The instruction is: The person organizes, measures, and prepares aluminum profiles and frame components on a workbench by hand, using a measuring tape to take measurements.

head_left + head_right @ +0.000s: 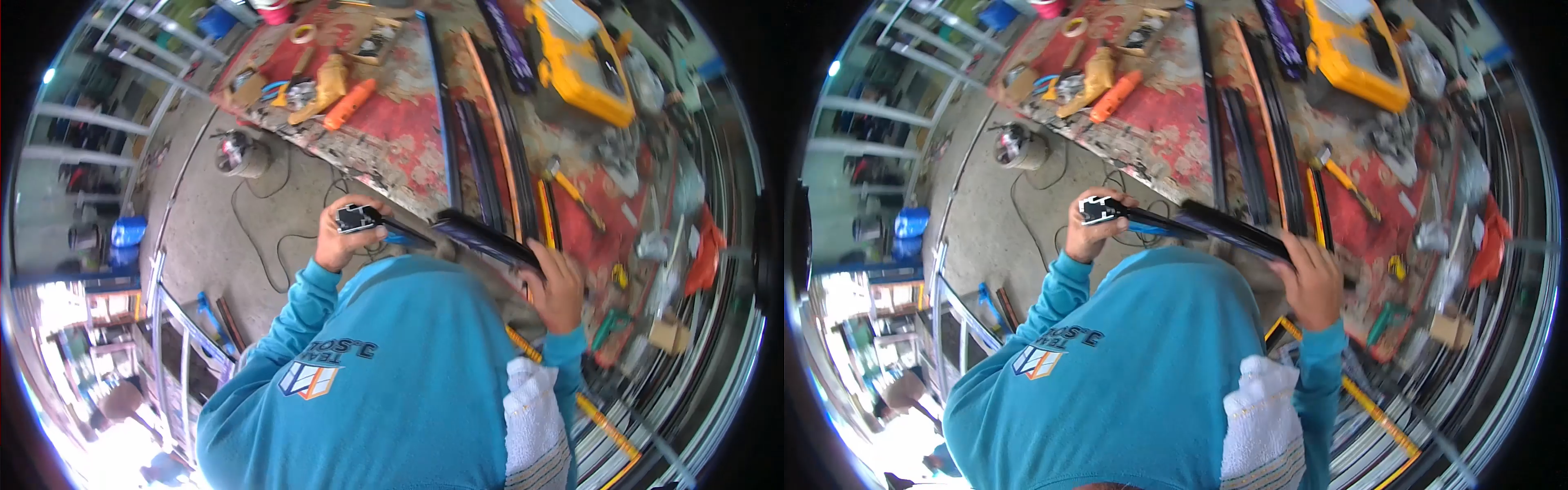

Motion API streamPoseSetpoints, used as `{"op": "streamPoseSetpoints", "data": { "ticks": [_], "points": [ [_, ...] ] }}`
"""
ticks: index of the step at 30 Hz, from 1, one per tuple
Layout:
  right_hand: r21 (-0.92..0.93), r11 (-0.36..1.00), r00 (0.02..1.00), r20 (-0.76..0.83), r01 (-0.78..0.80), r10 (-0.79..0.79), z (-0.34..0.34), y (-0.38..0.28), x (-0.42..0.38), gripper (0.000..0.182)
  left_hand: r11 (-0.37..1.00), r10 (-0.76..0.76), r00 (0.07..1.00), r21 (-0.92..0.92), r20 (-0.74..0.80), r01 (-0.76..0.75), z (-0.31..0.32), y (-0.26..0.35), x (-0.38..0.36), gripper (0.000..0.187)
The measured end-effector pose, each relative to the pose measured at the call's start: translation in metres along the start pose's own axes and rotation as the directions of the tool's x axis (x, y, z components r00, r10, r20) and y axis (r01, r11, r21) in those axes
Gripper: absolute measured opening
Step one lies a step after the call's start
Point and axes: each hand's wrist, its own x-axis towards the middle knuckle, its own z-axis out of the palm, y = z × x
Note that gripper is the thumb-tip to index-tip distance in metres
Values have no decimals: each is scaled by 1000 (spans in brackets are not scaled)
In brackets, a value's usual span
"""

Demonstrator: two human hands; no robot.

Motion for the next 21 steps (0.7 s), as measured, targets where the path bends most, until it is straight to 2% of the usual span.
{"op": "streamPoseSetpoints", "data": {
  "ticks": [2,4,5,6,7,8,9,11,12,13,14,15,17,21],
  "points": [
    [117,984,988,-56,-135,142,10,15,-11,50,999,-40,992,11,-116,42,-6,-18,6,41],
    [173,963,968,-108,-208,228,16,19,-14,52,963,179,982,213,-56,-163,-11,-51,20,40],
    [184,968,974,-112,-173,195,20,18,-13,52,976,19,997,219,-78,-2,-11,-63,24,41],
    [234,950,964,-116,-206,237,23,16,-12,52,963,-143,986,216,-92,160,-9,-77,29,42],
    [281,929,951,-122,-243,285,26,13,-10,53,964,-194,979,169,-67,203,-9,-97,36,43],
    [281,933,952,-138,-226,272,27,12,-7,53,961,-246,969,121,-31,248,-9,-121,43,43],
    [244,949,969,-98,-198,227,28,12,-2,54,966,-226,974,124,-26,227,-11,-146,52,43],
    [193,970,987,-31,-150,158,25,9,6,56,902,-155,988,410,25,131,-17,-193,70,45],
    [190,973,988,-51,-133,145,22,8,10,56,904,-132,991,413,27,109,-22,-206,79,45],
    [178,977,992,-24,-118,124,20,7,13,55,865,-149,987,492,67,97,-26,-217,85,48],
    [164,981,995,4,-103,104,18,7,15,55,820,-170,980,566,102,84,-29,-225,91,51],
    [164,983,996,-22,-86,91,18,7,15,55,823,-154,983,564,101,71,-36,-234,95,51],
    [164,982,995,-19,-97,101,20,10,14,55,785,-270,946,609,178,109,-50,-245,100,52],
    [144,984,994,4,-106,107,25,20,9,54,768,-289,944,628,162,127,-49,-241,98,51]
  ]
}}
